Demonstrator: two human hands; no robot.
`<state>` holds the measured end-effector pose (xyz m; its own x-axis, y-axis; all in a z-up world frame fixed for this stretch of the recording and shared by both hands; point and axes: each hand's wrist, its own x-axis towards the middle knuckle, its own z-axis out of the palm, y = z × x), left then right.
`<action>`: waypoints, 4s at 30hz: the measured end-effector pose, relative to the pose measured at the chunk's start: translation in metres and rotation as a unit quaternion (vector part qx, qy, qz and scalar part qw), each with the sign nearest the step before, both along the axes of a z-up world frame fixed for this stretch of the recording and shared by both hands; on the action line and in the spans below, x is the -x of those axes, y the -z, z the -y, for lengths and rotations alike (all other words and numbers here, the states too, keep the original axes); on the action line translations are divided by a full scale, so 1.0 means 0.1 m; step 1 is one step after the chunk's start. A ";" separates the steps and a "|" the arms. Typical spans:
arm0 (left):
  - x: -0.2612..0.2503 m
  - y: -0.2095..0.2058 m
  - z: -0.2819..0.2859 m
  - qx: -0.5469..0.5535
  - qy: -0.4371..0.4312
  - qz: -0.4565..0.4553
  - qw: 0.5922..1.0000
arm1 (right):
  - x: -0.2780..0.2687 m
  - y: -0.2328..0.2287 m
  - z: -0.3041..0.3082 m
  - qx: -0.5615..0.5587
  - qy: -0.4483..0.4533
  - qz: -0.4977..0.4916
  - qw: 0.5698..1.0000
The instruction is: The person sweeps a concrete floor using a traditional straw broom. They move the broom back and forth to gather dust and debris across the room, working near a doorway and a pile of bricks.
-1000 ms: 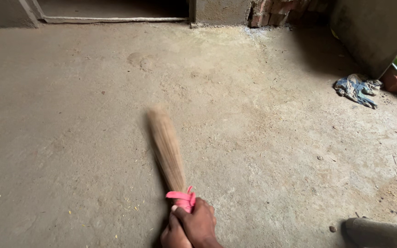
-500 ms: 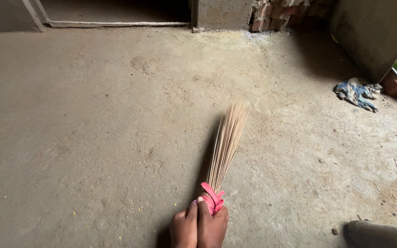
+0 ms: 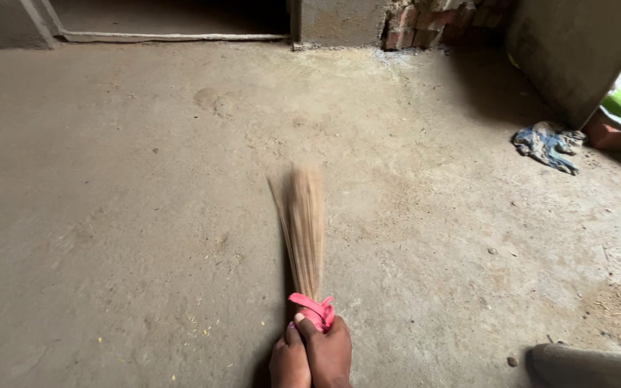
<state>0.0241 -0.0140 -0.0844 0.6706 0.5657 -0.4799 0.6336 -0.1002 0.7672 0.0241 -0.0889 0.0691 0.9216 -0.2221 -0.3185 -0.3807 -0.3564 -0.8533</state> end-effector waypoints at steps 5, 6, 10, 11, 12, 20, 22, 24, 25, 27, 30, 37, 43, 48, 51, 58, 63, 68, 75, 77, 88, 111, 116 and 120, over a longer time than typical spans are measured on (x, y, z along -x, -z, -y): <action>-0.15 -0.17 0.10 -0.033 0.139 -0.027 0.989 | 0.03 0.25 0.13 -0.049 0.176 0.044 0.982; -0.18 -0.27 0.16 -0.026 0.154 -0.035 0.987 | 0.04 0.26 0.16 -0.065 0.202 0.063 0.975; -0.13 -0.73 0.32 0.008 0.170 -0.004 0.985 | 0.01 0.25 0.25 -0.033 0.286 0.052 0.956; -0.11 -0.82 0.33 0.019 0.164 0.011 0.986 | 0.00 0.24 0.28 -0.040 0.281 0.080 0.956; -0.08 -0.89 0.34 0.029 0.159 0.025 0.987 | 0.00 0.21 0.30 -0.046 0.277 0.108 0.954; -0.06 -0.77 0.23 0.172 -0.111 0.172 0.964 | -0.18 -0.10 0.12 -0.037 -0.029 0.077 0.996; -0.10 -0.73 0.20 0.216 -0.169 0.192 0.942 | -0.25 -0.16 0.09 -0.027 -0.092 0.007 0.995; -0.14 -0.73 0.20 0.149 -0.130 0.098 0.975 | -0.34 -0.18 0.10 -0.043 -0.115 -0.054 0.991; -0.16 -0.74 0.21 0.115 -0.110 0.050 0.986 | -0.33 -0.16 0.12 -0.054 -0.087 -0.056 0.993; -0.21 -0.76 0.24 0.063 -0.046 0.018 0.997 | -0.30 -0.05 0.20 -0.073 -0.030 -0.059 0.995; -0.28 -0.78 0.31 -0.009 0.051 -0.019 0.998 | -0.30 0.16 0.29 -0.104 0.033 -0.006 0.994; -0.38 -1.03 0.44 -0.018 0.144 -0.065 0.987 | -0.30 0.31 0.43 -0.054 0.202 -0.001 0.978; -0.41 -0.96 0.48 0.032 0.084 0.090 0.992 | -0.33 -0.11 0.43 -0.077 0.142 0.045 0.986; -0.46 -1.18 0.59 0.119 -0.071 0.086 0.987 | -0.58 -0.43 0.48 -0.071 -0.002 0.037 0.997; -0.54 -1.45 0.70 0.161 -0.055 0.059 0.984 | -0.70 -0.43 0.63 -0.108 -0.004 -0.010 0.994; -0.72 -1.41 0.87 0.011 0.054 0.013 0.998 | -0.74 -0.07 0.83 -0.199 0.093 0.013 0.976; -0.87 -1.38 0.84 -0.067 0.169 -0.010 0.983 | -0.69 -0.06 0.80 -0.202 0.204 0.018 0.958; -0.87 -1.53 0.75 0.076 0.103 0.065 0.990 | -0.79 -0.31 0.72 -0.158 0.184 0.038 0.969; -0.95 -1.67 0.71 0.253 -0.066 0.146 0.954 | -1.15 -0.42 0.70 -0.234 -0.045 0.002 0.971; -0.94 -1.69 0.85 0.247 -0.089 0.134 0.955 | -1.24 -0.39 0.77 -0.225 -0.071 -0.070 0.969; -1.06 -1.42 1.15 0.102 0.134 0.129 0.977 | -0.91 -0.19 1.12 -0.321 0.133 -0.043 0.937; -1.49 -1.63 1.42 0.186 -0.015 0.128 0.974 | -1.81 -0.25 1.39 -0.190 -0.055 -0.044 0.979; -1.68 -1.45 1.60 0.069 0.107 0.119 0.985 | -1.73 -0.11 1.57 -0.247 0.080 -0.014 0.966; -1.85 -1.52 1.65 -0.014 0.204 0.090 0.975 | -1.69 -0.01 1.61 -0.299 0.183 0.012 0.936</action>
